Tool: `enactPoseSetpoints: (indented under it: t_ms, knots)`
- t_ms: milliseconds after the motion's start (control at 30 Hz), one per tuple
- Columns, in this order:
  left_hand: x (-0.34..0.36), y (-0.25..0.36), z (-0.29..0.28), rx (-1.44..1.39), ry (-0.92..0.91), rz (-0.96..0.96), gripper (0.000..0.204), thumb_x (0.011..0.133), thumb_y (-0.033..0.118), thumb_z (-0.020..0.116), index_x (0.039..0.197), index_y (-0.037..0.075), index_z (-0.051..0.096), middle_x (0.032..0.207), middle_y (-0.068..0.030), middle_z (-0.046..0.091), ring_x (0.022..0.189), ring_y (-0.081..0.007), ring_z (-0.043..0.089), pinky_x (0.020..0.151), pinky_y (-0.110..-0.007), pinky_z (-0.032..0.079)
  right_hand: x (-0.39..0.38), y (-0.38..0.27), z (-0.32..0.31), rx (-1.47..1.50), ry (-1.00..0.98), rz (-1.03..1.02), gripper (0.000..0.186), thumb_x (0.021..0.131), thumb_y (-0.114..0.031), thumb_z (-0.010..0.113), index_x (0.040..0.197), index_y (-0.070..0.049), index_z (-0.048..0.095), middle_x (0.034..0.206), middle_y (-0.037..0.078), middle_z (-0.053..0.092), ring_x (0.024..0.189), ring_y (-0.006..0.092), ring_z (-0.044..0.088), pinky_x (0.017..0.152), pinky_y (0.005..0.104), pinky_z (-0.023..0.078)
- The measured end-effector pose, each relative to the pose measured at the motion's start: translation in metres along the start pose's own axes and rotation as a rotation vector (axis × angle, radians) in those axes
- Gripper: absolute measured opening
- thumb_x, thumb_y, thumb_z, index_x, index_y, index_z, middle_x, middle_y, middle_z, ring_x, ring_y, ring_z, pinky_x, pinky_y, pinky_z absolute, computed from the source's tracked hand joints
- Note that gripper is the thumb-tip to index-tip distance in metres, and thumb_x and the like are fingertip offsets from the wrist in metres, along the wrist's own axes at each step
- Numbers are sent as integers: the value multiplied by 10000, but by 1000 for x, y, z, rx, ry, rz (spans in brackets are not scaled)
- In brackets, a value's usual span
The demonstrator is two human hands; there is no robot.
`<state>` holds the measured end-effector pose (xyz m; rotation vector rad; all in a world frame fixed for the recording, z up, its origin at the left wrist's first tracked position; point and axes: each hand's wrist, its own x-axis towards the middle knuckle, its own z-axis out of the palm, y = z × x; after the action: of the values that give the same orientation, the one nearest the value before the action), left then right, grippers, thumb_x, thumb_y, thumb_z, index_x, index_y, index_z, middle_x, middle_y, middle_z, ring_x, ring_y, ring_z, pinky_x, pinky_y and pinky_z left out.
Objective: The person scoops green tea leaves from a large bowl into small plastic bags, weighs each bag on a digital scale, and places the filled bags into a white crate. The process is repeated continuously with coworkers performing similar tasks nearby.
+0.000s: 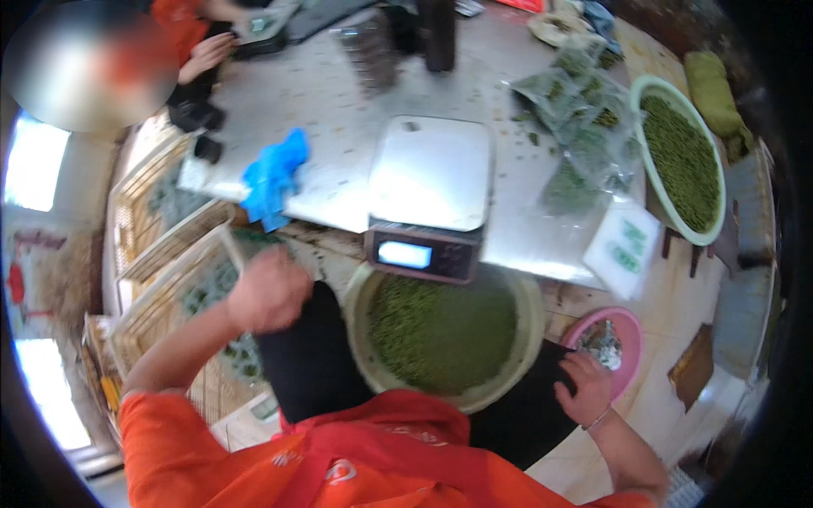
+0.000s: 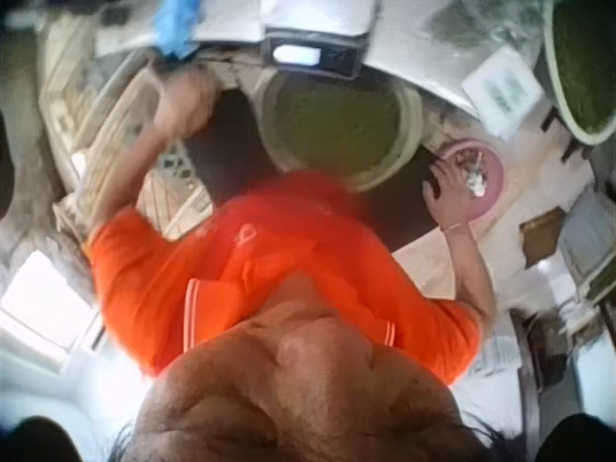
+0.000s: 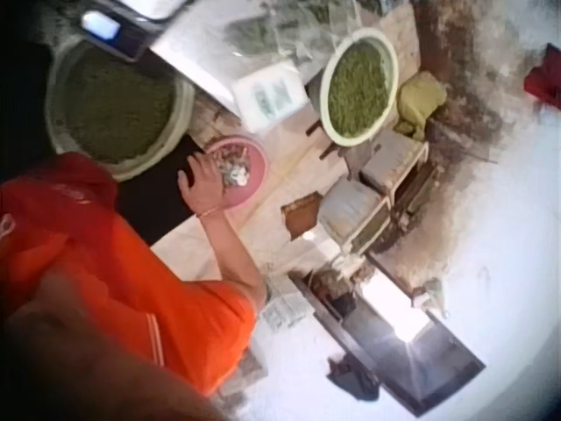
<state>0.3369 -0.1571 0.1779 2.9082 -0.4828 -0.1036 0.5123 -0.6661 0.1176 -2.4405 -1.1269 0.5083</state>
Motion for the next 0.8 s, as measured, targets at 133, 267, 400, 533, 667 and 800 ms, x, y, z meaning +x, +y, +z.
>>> enactPoseSetpoints:
  t_ms: [133,267,400,533,667,800]
  knots:
    - [-18,20,41,-281,-292,216,311,757,301,566,988,99,611,1100,-57,588,1029,-242,536,917,-432,386,14,25,-4,72,-38,-116,270,640,-131,622,894,-41,614,1013,120,589,979,329,527,844,438,438]
    - [0,10,36,-368,-379,275,307,768,290,544,1006,111,614,1138,-54,583,1051,-242,532,920,-423,387,30,41,-17,156,-143,-130,263,636,-98,604,895,-51,606,1021,95,582,973,316,527,825,438,440]
    - [-5,15,31,-526,-411,216,270,765,270,530,972,117,613,1112,-57,590,1043,-249,536,912,-435,394,45,49,-28,265,-219,-174,237,654,-56,583,889,-39,607,1010,101,589,954,321,538,805,430,454]
    - [-34,48,29,-603,-273,88,246,756,248,521,946,109,593,1132,-81,571,1048,-254,528,934,-453,383,45,54,-30,348,-287,-222,196,676,-17,562,864,-27,615,977,111,610,917,318,562,768,423,475]
    - [-36,102,-6,-343,-224,-240,293,764,220,536,1024,87,563,1191,-109,539,1077,-277,506,956,-474,364,26,49,-24,252,-322,-83,165,727,-49,547,873,-29,622,953,121,616,897,322,572,772,405,479]
    - [-53,223,-26,-208,-168,-796,354,791,256,577,1084,63,527,1240,-126,484,1112,-289,472,988,-458,332,-15,44,-22,-90,-515,-177,186,788,-132,521,926,-69,628,967,141,581,897,336,552,784,421,465]
